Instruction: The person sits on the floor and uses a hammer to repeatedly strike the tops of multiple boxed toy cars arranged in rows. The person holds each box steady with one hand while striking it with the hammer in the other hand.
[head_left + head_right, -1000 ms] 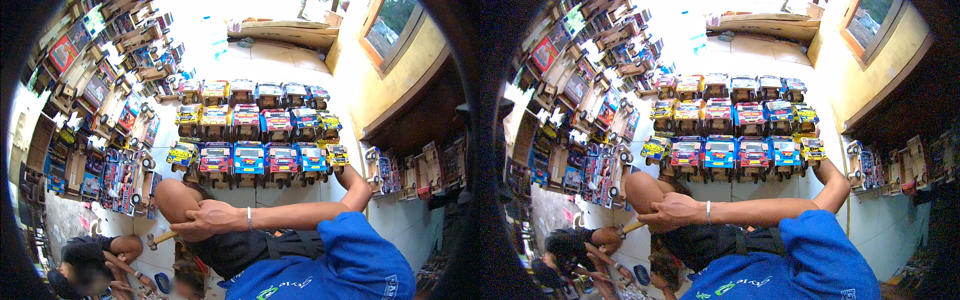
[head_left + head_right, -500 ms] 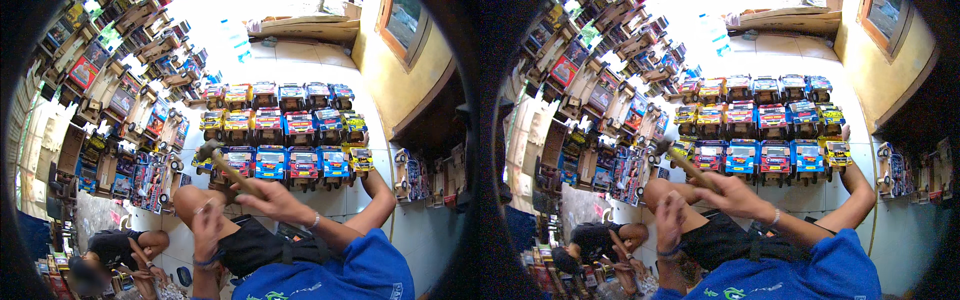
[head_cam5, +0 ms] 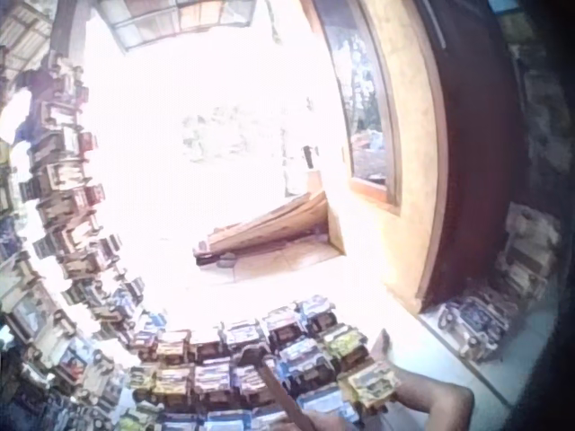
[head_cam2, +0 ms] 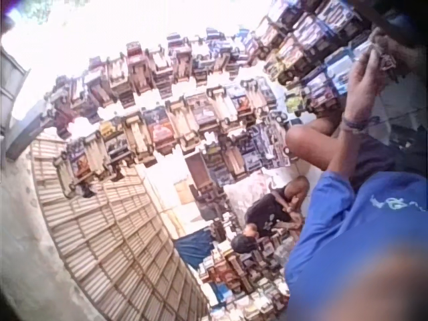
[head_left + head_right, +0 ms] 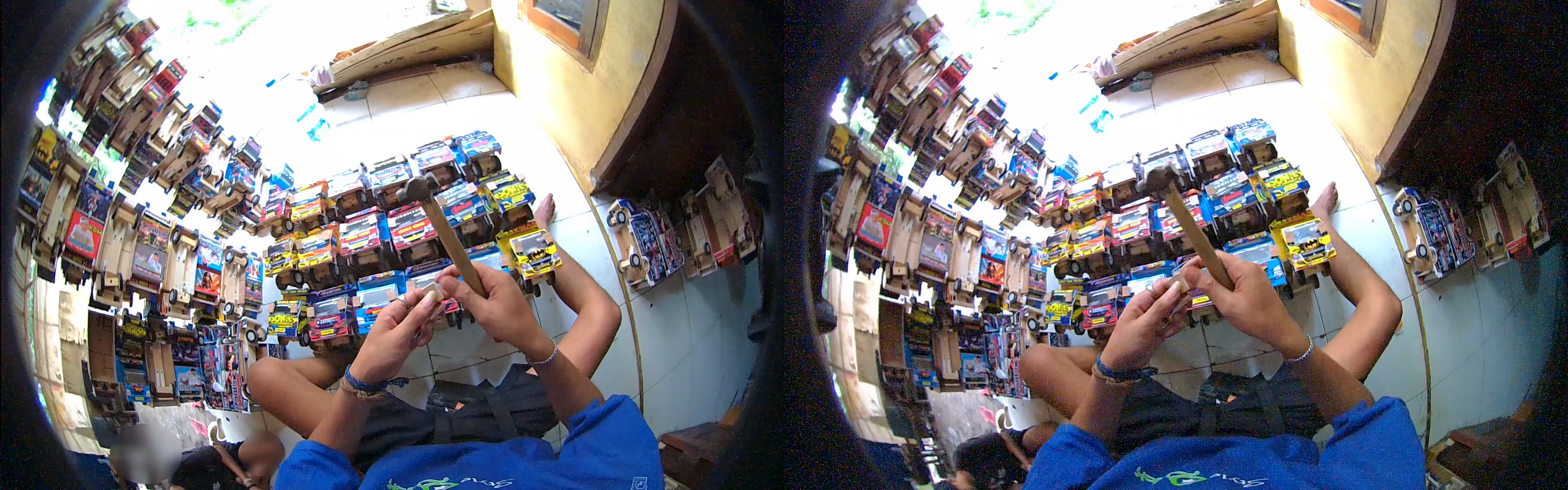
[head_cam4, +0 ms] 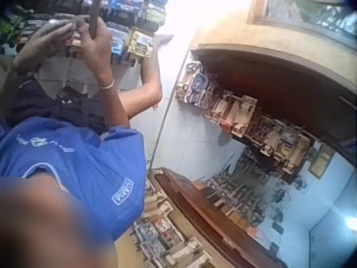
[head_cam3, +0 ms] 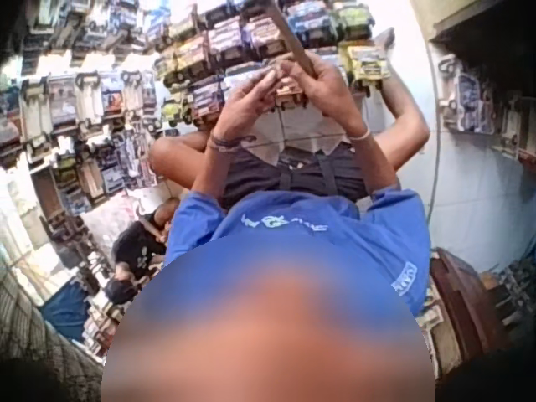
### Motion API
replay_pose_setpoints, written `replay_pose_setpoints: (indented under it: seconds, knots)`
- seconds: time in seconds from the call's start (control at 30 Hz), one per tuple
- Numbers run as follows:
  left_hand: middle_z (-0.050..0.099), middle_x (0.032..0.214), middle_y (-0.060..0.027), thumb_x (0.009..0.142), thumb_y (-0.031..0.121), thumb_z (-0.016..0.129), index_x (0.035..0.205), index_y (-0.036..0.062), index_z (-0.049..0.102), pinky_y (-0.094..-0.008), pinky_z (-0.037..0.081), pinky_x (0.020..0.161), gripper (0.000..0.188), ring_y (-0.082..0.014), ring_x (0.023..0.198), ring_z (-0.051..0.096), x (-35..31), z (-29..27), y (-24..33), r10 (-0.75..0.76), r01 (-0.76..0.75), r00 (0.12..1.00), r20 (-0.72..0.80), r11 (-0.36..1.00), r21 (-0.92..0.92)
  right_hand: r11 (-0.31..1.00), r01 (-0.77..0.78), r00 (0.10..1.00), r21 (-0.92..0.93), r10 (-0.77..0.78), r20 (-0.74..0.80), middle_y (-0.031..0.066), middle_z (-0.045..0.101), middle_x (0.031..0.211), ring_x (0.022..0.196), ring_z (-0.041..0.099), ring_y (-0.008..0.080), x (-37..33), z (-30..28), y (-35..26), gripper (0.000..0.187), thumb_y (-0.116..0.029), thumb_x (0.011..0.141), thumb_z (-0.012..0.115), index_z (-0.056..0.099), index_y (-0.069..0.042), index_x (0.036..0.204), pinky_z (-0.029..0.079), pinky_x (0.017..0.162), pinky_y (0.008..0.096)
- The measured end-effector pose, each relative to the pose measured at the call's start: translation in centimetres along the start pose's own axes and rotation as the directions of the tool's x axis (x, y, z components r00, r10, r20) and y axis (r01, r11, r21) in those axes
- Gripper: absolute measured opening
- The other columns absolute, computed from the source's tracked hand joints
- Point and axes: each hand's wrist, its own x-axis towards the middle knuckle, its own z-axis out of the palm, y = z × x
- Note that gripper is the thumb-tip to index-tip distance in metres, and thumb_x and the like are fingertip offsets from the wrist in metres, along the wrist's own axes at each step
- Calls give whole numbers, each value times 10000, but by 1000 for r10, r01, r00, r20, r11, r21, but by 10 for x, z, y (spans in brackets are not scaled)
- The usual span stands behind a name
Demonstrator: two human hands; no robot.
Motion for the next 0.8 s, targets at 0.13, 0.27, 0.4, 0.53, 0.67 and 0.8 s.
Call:
replay_pose_setpoints:
  seconds: [0.13,0.27,0.4,0.53,0.67,0.8]
  knots:
    - [604,1002,30,1085,287,536,1325,28,603,-219,443,704,360,-51,806,522,23,-2,-2,-37,43,985,169,999,-33,1000,-3,994,-11,2,-108,-24,654,826,740,571,40,14,-14,11,291,-306,998,688,680,-24,1066,459,643,216]
    - [644,1070,-24,1089,332,511,1313,12,602,-262,536,794,401,-117,924,628,41,-2,0,-122,136,977,178,988,-69,994,-59,994,87,66,-83,-51,580,743,651,495,11,17,-32,13,272,-298,991,686,665,-41,1077,388,556,192]
    - [639,1220,-94,1096,356,470,1358,15,557,-361,577,925,439,-224,1059,656,56,2,6,-193,201,978,77,974,-104,984,-114,988,140,127,-86,-69,520,710,597,448,3,20,-41,19,256,-281,991,683,651,-49,1094,350,510,184]
    - [615,1325,-124,1106,328,443,1385,14,532,-403,560,1017,429,-259,1201,641,64,8,5,-203,206,977,61,977,-51,948,-196,974,249,217,-60,-70,520,720,564,441,8,21,-48,28,245,-251,992,680,629,-38,1099,341,488,182]
    - [635,1284,-143,1103,319,453,1345,21,543,-417,556,1028,394,-282,1215,636,72,6,-1,-160,166,983,89,984,-69,931,-149,980,334,184,-77,-82,482,680,549,420,-2,21,-51,34,226,-216,995,674,616,-35,1119,325,484,174]
    - [649,1265,-171,1097,339,461,1256,38,564,-436,549,1047,356,-307,1233,628,88,3,-1,-186,194,981,54,958,-212,890,-103,977,444,175,-124,-92,443,647,529,384,-8,24,-55,35,215,-194,1001,665,611,-30,1128,306,479,172]
